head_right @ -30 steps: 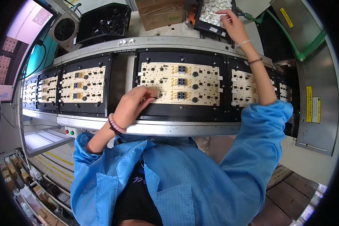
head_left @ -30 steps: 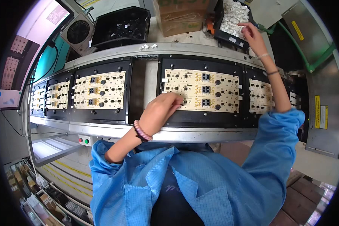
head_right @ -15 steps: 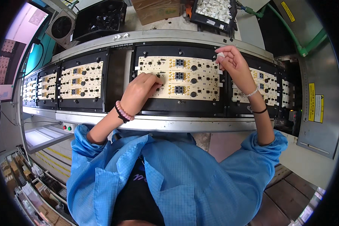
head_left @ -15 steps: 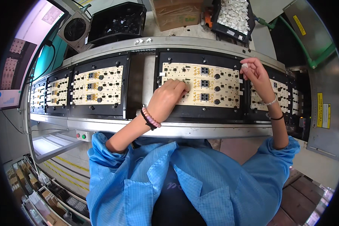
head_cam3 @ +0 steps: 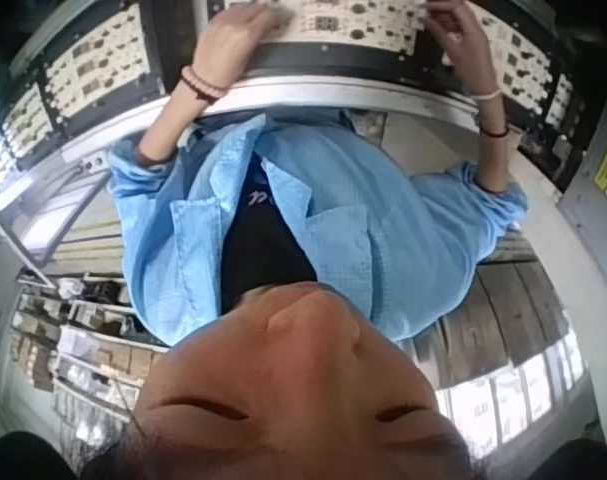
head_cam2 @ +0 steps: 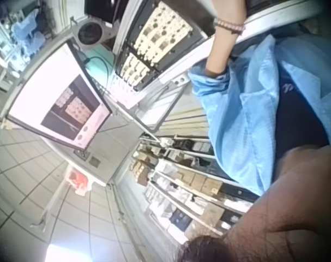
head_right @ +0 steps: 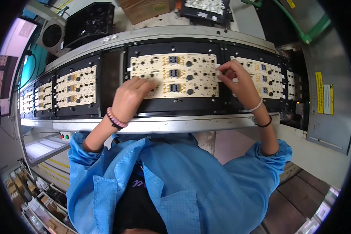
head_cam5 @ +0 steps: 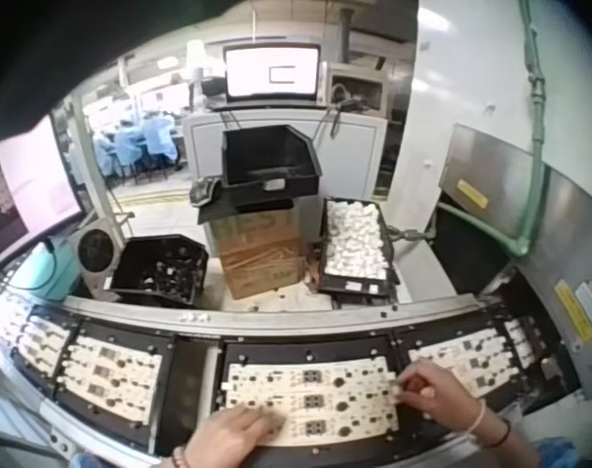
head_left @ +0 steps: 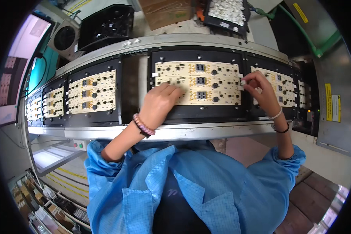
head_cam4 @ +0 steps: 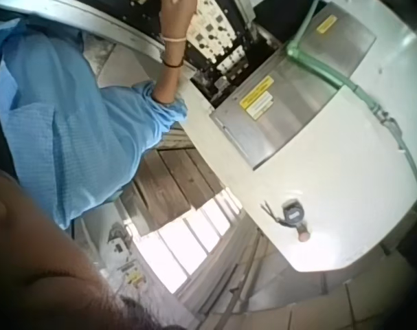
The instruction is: Manually placing small electronic components onto multiple printed circuit boards on an assembly line station.
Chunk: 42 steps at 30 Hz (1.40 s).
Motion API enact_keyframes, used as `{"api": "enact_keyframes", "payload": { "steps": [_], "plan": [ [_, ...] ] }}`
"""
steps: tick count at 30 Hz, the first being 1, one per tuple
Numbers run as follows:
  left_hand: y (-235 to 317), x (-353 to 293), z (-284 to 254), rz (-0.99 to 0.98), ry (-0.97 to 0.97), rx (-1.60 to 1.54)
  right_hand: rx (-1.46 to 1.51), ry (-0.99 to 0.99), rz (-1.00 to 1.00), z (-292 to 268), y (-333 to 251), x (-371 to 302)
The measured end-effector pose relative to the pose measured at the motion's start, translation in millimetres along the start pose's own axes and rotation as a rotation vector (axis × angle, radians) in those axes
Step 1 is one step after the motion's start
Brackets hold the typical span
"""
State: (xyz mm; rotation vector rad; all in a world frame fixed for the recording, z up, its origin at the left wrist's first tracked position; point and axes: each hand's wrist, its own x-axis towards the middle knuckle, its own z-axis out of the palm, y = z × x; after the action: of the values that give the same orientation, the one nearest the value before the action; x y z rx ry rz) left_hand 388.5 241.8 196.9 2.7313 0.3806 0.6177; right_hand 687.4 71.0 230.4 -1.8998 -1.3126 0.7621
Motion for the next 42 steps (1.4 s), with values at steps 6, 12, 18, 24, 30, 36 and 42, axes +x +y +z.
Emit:
{"api": "enact_keyframes", "payload": {
  "steps": [6,12,18,24,30,36,42],
  "plan": [
    [1.3,-2.9,-17.5,-0.073,0.05,0.044,-0.235,0.044,-0.118,2.4,22.1,-24.5],
    [-5.4,-7.2,-19.9,-0.089,0.067,0.026,-0.413,-0.002,-0.149,2.3,32.3,-33.1],
    [-4.7,-9.4,-17.5,-0.094,0.072,0.025,-0.567,0.047,-0.229,3.7,27.8,-37.3],
    [-3.6,-7.2,-15.0,-0.084,0.089,0.077,-0.699,0.111,-0.304,5.0,25.7,-40.8],
    [-4.9,-6.8,-14.7,-0.087,0.063,0.047,-0.716,0.081,-0.39,0.0,22.5,-36.1],
    [-8.9,-7.3,-19.2,-0.105,0.026,0.044,-0.708,0.019,-0.373,1.0,20.5,-29.6],
    [-17.3,-8.6,-11.6,-0.114,0.06,0.088,-0.699,-0.03,-0.292,-9.4,20.4,-38.0]
  ]
}}
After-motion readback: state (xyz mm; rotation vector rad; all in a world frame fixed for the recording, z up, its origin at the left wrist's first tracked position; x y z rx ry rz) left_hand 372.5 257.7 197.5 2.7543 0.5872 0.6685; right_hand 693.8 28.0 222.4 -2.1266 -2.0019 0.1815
